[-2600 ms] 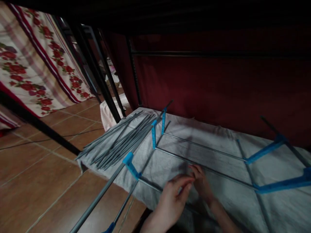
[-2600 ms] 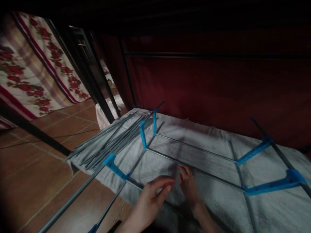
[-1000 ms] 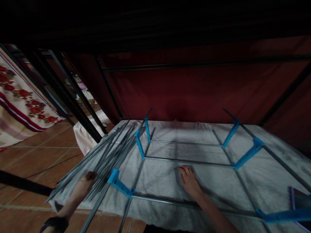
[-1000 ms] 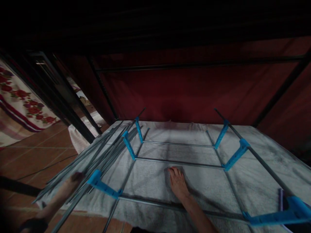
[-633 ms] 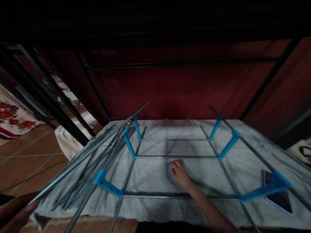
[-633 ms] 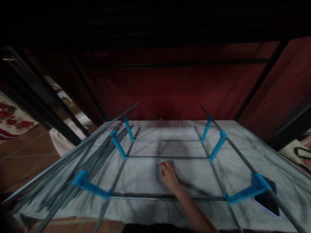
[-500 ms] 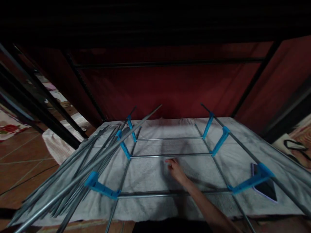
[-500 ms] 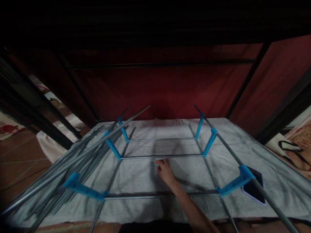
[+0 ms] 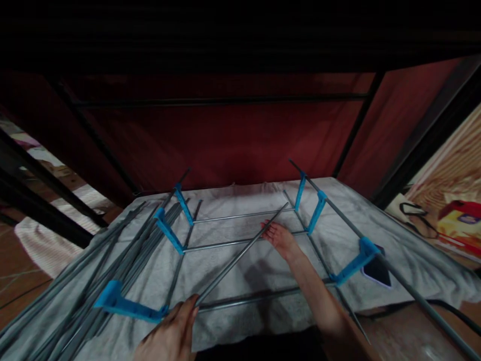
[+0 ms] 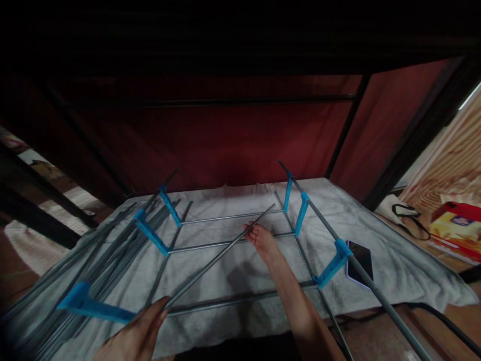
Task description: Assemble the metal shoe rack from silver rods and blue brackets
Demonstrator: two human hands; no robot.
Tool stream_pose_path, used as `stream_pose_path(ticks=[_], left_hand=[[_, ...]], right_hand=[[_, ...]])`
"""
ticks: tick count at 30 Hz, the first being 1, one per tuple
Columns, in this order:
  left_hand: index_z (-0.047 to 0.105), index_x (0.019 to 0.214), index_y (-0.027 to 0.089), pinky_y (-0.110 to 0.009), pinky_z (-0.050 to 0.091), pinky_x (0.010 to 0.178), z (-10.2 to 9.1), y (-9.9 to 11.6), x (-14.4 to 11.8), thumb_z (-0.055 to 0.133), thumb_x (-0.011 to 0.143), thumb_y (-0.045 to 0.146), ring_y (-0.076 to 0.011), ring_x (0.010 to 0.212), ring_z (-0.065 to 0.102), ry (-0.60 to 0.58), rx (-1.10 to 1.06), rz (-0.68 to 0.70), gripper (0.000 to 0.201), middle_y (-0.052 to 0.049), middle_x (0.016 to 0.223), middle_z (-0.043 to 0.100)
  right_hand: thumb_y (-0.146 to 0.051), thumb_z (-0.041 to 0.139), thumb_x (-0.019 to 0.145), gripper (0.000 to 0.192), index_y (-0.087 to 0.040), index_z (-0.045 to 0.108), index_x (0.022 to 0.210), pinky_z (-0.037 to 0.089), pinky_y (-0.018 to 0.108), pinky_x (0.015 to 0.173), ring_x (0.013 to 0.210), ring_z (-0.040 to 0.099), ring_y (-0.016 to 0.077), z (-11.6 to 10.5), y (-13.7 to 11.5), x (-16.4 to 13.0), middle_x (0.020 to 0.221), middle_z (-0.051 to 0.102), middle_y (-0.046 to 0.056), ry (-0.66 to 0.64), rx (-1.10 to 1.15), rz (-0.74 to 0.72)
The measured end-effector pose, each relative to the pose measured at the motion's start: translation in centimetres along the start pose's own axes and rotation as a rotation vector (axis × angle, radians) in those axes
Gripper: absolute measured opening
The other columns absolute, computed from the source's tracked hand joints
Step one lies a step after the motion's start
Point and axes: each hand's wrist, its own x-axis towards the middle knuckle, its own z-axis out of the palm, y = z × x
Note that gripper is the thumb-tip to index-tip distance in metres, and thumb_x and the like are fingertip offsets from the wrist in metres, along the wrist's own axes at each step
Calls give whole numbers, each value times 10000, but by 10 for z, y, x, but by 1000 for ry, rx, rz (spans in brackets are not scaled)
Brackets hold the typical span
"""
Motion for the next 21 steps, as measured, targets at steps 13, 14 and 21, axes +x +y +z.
stream_pose_path(ticks=[13, 14, 21], left_hand=[[615, 1348, 242, -331, 595, 894, 46, 41, 73, 382, 1017, 271, -224, 1062, 731, -163, -45, 86, 406, -57, 1297, 702], [603, 1366, 239, -338, 594, 886, 46, 50, 79, 370, 1025, 267, -231, 1054, 732, -177, -19, 90, 413, -65, 1299, 698], [554, 1423, 226, -314, 569, 879, 53, 84, 111, 332, 994, 108, -214, 1042, 721, -212, 127, 173, 498, -112, 1347, 658]], right_hand=[[-286, 738, 829, 122, -185, 698, 885, 567, 324, 754, 750, 708, 175, -21, -1, 12, 833, 758, 60, 85, -27, -41], [-277, 731, 830, 109, -185, 699, 879, 567, 320, 753, 749, 707, 172, -23, 1, 12, 834, 759, 61, 103, -25, -26], [-205, 658, 833, 48, -203, 703, 818, 581, 330, 802, 799, 711, 177, -43, 3, 16, 806, 753, 51, 240, -17, 27]])
